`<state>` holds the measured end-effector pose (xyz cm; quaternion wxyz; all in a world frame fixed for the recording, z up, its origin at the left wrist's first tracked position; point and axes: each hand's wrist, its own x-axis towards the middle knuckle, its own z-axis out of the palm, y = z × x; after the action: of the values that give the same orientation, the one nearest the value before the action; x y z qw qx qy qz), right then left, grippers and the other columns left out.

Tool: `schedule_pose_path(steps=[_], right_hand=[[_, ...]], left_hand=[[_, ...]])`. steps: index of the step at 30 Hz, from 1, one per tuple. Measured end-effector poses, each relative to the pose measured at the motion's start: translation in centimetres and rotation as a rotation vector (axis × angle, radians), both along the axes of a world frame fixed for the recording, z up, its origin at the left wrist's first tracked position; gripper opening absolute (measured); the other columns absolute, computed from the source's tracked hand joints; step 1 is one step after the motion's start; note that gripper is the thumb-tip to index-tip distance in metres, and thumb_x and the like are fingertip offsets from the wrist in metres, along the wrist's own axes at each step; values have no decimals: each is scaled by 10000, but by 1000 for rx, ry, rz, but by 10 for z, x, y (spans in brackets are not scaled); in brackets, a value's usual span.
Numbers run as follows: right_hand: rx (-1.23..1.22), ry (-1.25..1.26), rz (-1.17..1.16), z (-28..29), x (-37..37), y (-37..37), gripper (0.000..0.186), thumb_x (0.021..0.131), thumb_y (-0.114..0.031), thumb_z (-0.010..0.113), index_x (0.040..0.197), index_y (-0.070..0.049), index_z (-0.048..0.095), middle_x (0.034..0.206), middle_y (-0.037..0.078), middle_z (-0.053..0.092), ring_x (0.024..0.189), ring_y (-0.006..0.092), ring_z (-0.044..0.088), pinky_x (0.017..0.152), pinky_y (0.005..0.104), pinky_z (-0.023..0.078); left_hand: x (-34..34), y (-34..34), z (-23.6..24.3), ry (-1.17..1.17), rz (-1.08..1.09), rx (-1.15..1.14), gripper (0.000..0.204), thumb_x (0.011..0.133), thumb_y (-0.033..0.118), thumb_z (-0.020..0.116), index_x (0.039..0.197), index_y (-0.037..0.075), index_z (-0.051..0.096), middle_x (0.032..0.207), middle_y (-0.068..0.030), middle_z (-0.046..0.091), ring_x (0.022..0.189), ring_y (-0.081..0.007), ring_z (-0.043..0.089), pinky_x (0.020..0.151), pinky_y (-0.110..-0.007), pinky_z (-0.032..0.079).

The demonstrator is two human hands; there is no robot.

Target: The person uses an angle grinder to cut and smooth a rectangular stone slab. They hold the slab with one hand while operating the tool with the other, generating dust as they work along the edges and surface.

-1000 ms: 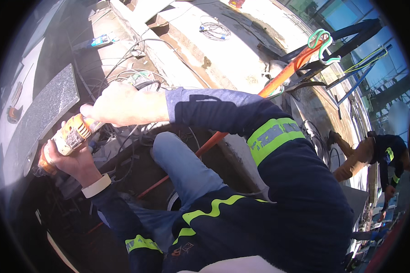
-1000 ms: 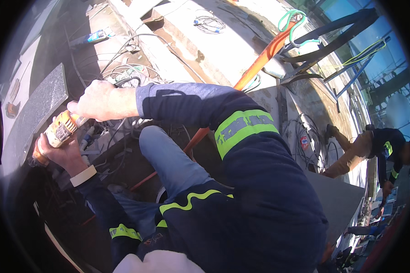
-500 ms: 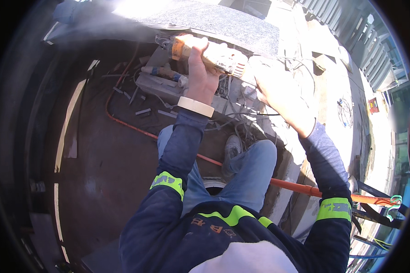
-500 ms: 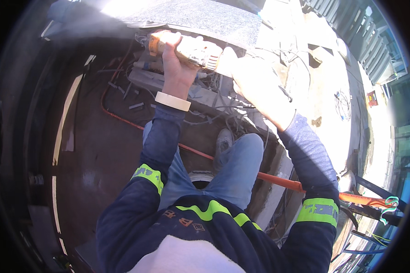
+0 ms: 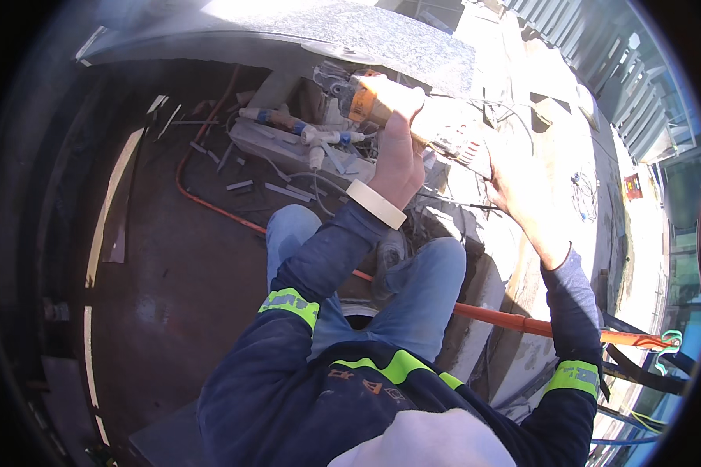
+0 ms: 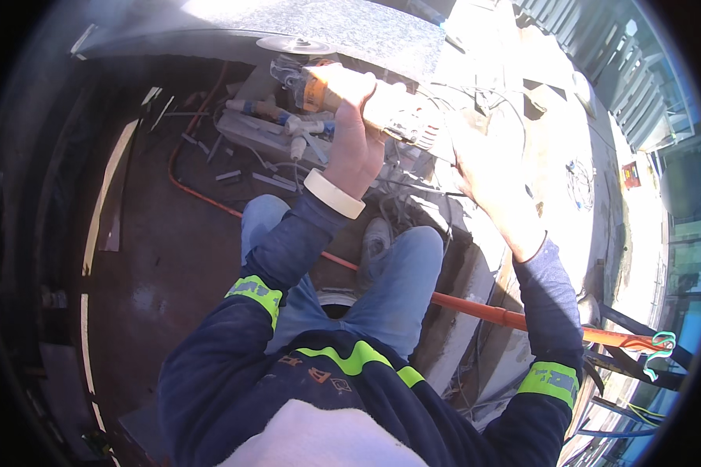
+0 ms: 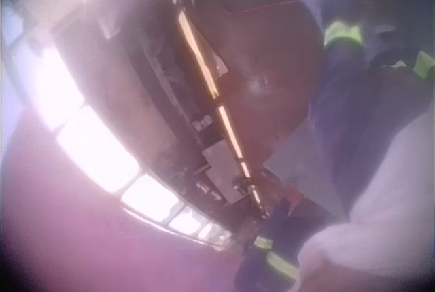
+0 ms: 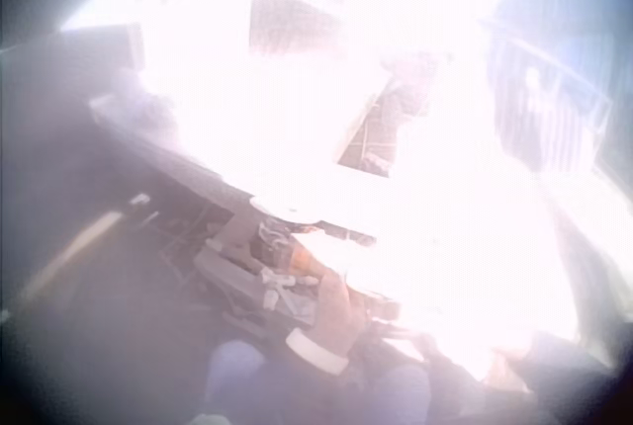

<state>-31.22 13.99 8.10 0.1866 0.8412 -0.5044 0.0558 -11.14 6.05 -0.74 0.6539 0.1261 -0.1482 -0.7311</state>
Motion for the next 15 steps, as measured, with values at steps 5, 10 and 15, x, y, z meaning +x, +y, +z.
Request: schedule_pose_path(steps=[5,10,15], right_hand=[[55,-49,16,-9,-5,-8,640,892,-188,794,1489,-77,592,1021,100,702,943,298,687,1068,552,436],[120,-31,45,-22,-4,-27,500,889,-177,778,1358,-62,647,1071,127,701,1005,310,686,970,489,499],[87,-54,130,-4,34,-31,476,875,-161,754,1326,-36,666,1110,162,706,1056,321,690,912,470,516]], left_hand=[[5,2,5,6,57,-29,340,1068,323,634,1320,97,605,1253,-92,698,1257,-270,692,1086,-483,558],[17,-21,-7,-34,112,-39,357,1026,355,655,1276,103,616,1239,-98,704,1229,-277,703,1050,-500,571],[42,-43,-15,-42,127,36,359,993,352,681,1249,105,627,1210,-106,722,1167,-291,729,998,-516,592]])
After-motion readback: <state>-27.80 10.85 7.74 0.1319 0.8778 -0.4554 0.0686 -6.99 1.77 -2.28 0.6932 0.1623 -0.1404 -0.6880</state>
